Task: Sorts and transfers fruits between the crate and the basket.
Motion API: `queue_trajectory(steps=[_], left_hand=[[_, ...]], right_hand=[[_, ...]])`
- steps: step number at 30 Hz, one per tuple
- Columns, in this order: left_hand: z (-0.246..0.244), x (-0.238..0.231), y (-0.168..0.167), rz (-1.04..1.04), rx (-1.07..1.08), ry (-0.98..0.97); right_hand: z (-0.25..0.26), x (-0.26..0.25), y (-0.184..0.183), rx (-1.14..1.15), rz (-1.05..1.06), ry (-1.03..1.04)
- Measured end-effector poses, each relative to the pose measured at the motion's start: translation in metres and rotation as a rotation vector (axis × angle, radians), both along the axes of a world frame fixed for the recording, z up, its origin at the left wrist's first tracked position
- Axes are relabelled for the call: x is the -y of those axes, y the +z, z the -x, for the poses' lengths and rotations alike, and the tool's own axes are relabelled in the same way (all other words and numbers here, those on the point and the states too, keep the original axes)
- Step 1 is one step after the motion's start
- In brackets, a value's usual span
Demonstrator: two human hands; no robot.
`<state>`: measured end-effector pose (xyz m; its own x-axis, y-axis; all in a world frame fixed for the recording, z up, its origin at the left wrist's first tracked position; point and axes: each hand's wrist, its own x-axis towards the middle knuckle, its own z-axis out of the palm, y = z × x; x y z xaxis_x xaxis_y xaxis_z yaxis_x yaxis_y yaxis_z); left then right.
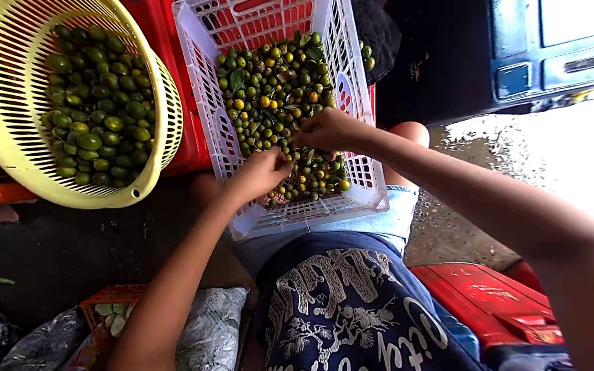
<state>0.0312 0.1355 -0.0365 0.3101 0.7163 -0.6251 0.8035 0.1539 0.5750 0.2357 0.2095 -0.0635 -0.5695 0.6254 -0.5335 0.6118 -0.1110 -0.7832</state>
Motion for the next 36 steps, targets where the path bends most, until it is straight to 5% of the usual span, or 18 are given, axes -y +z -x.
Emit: queue_trajectory(steps=[3, 5, 7, 10, 14, 17, 21, 25, 30, 34, 36], left_hand=[[0.024, 0.034, 0.039, 0.231, 0.700, 0.570], [0.036, 0.051, 0.042, 0.343, 1.192, 0.703], [0.038, 0.055, 0.041, 0.311, 1.435, 0.690], [0.032, 0.043, 0.046, 0.202, 1.302, 0.643], [0.014, 0.004, 0.036, -0.002, 0.468, 0.338], [-0.005, -0.018, -0.007, 0.033, -0.074, -0.017], [-0.043, -0.017, -0.034, 0.133, -0.411, -0.205], [-0.078, -0.019, -0.041, 0.226, -0.528, -0.198], [-0.083, -0.012, -0.050, 0.198, -0.545, -0.132], [-0.046, -0.011, -0.020, 0.154, -0.226, -0.025], [-0.020, 0.000, 0.003, 0.071, 0.152, 0.235]], right_hand=[[0.016, 0.010, -0.009, 0.378, -0.191, 0.570], [0.035, 0.026, -0.006, 0.587, -0.211, 0.819], [0.045, 0.040, -0.017, 0.655, -0.260, 0.929], [0.052, 0.050, -0.038, 0.673, -0.295, 0.948], [0.054, 0.048, -0.032, 0.667, -0.231, 0.859], [0.028, 0.019, -0.012, 0.432, -0.128, 0.637], [-0.024, -0.006, 0.054, -0.006, 0.237, 0.175], [-0.065, -0.010, 0.066, -0.517, 0.585, -0.103], [-0.056, -0.011, 0.057, -0.736, 0.718, -0.435], [-0.033, -0.003, 0.056, -0.927, 0.869, -0.655], [-0.026, 0.004, 0.052, -1.102, 0.945, -0.683]])
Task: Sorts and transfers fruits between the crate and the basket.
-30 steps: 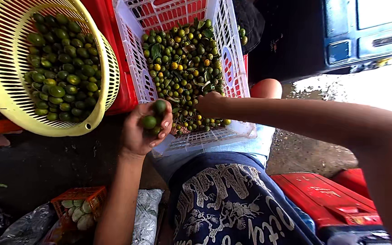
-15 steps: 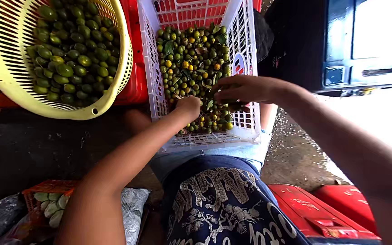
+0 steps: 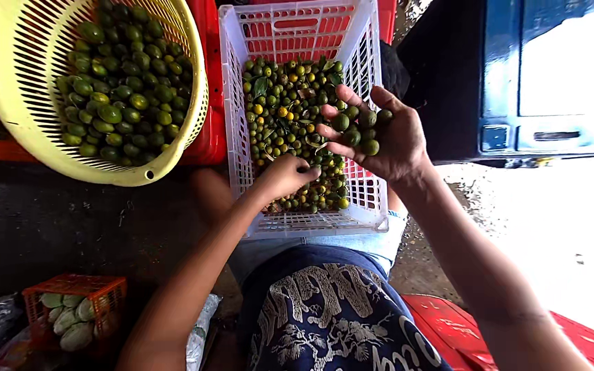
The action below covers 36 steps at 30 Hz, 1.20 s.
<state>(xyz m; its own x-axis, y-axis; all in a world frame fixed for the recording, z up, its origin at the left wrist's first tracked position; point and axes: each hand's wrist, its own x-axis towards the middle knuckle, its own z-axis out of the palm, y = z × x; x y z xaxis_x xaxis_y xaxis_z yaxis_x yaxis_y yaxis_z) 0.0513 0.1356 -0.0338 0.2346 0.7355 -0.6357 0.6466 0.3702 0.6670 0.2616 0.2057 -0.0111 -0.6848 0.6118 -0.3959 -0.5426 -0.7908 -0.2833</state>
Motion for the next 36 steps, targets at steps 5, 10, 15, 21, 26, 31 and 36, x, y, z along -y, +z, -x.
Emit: queue_trajectory(steps=[5, 10, 15, 21, 26, 31, 36], left_hand=[[0.032, 0.046, 0.029, -0.032, 0.917, 0.771], [0.047, 0.049, 0.050, -0.087, 1.245, 0.897], [0.084, 0.025, 0.110, -0.410, 0.888, 1.264], [0.143, 0.011, 0.131, -0.668, 0.669, 1.620], [0.142, 0.016, 0.121, -0.741, 0.723, 1.504], [0.097, 0.009, 0.103, -0.894, 0.620, 0.931], [0.058, -0.043, 0.089, -0.948, 0.316, 0.533]], right_hand=[[0.035, 0.015, -0.001, -0.105, -0.001, -0.138], [0.091, 0.025, 0.027, -0.065, 0.103, -0.186], [0.173, 0.021, 0.081, 0.161, 0.003, -0.132], [0.249, -0.008, 0.120, 0.527, -0.741, 0.171], [0.212, -0.035, 0.112, 0.772, -0.810, 0.225], [0.128, -0.084, 0.020, 1.343, -1.312, 0.305], [0.087, -0.045, -0.108, 1.601, -1.368, 0.784]])
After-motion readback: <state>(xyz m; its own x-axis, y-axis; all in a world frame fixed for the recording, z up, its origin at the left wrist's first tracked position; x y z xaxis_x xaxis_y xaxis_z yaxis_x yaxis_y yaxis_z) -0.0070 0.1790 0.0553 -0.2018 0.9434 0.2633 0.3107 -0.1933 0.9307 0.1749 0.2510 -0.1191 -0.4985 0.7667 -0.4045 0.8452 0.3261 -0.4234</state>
